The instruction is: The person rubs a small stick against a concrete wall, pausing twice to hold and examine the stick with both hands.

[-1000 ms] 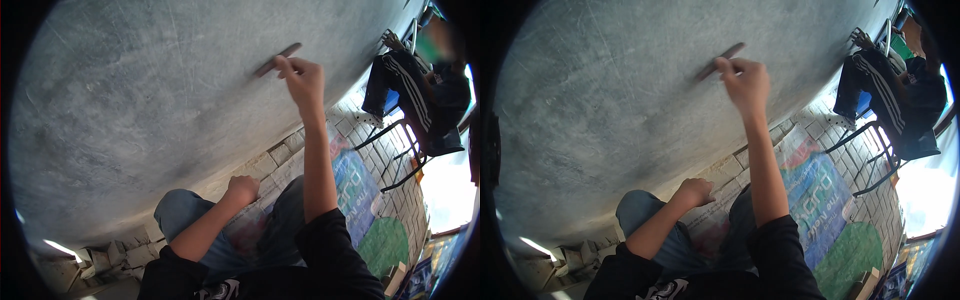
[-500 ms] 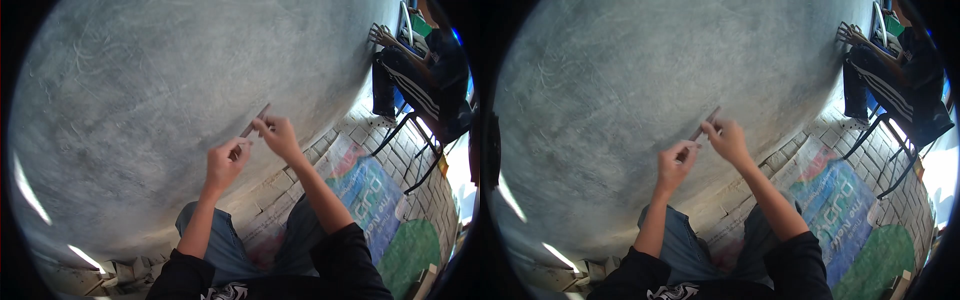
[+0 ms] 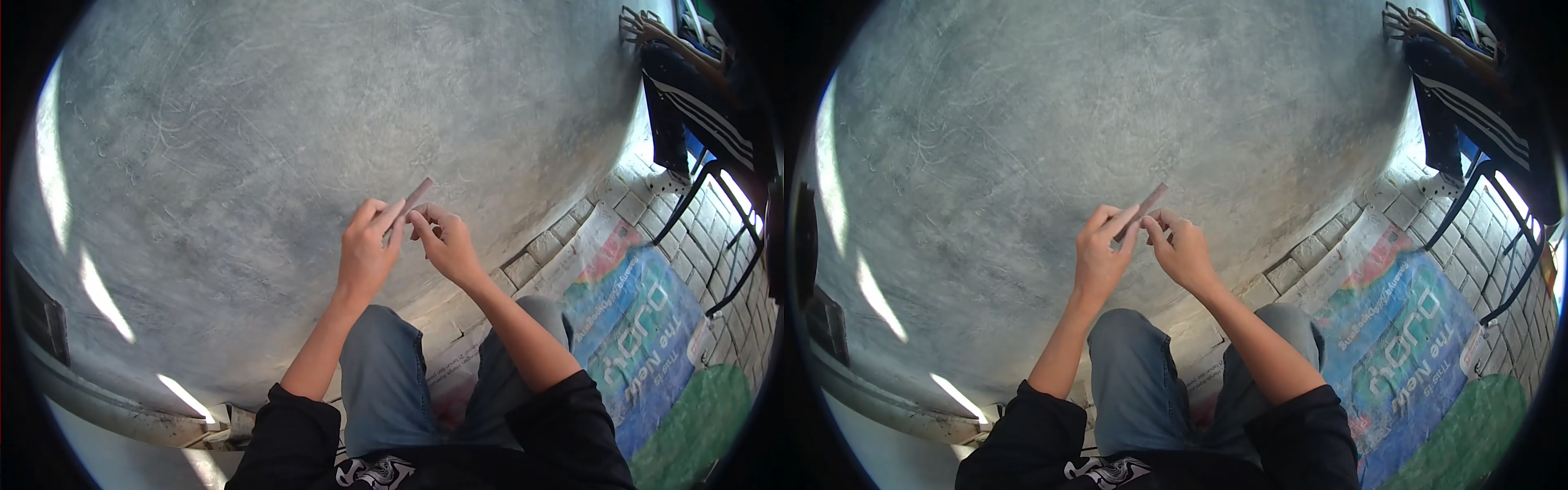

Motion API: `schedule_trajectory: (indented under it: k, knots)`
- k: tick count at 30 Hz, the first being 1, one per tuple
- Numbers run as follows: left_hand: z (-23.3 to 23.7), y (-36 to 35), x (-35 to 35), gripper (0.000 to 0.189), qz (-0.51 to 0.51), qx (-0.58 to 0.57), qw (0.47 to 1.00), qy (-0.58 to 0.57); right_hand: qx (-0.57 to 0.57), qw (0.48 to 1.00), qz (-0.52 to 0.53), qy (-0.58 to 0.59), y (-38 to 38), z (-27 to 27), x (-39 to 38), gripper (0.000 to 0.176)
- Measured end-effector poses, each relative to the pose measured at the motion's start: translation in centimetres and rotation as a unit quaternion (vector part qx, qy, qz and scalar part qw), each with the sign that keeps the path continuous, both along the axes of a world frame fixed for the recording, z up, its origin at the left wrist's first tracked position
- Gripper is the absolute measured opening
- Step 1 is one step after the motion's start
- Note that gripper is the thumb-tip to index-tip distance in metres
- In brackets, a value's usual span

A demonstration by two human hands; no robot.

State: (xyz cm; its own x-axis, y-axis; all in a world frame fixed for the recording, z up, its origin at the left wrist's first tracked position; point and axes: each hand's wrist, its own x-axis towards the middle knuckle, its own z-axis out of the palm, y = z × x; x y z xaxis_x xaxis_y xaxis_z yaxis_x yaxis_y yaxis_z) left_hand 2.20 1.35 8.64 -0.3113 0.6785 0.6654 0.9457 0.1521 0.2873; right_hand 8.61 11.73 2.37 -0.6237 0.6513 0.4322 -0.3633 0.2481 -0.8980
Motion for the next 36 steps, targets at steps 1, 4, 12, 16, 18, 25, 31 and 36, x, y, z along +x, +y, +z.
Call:
schedule_trajectory:
  k: [1,4,12,16,18,25,31,36]
  knots:
    - [0.0,0.0,-0.3,0.028,0.027,0.015,0.999,0.027,-0.001,1.0,0.003,0.001,0.0,0.4,0.5,0.021]
    - [0.9,0.4,-2.0,0.025,0.061,0.05,0.986,0.147,0.065,0.994,0.004,-0.088,0.1,0.8,1.5,0.02]
    - [2.1,2.7,-4.7,0.022,0.067,0.11,0.941,0.313,0.117,0.975,0.004,-0.189,1.2,-1.5,2.0,0.017]
    - [2.2,2.4,-4.6,0.022,0.098,0.095,0.937,0.321,0.131,0.969,0.022,-0.209,1.1,-1.7,2.3,0.016]
    - [1.9,2.1,-4.4,0.021,0.109,0.084,0.942,0.307,0.151,0.965,0.036,-0.212,1.1,-1.7,2.3,0.015]
    - [-0.3,2.5,-4.4,0.023,0.132,0.066,0.947,0.284,0.202,0.958,0.041,-0.197,1.3,-2.1,2.4,0.013]
    - [2.2,8.7,-3.6,0.027,0.11,0.079,0.944,0.302,0.219,0.947,0.067,-0.225,1.0,-2.8,2.2,0.011]
    - [-0.6,4.1,-3.9,0.028,0.136,0.069,0.939,0.308,0.238,0.94,0.045,-0.24,1.2,-3.2,2.1,0.009]
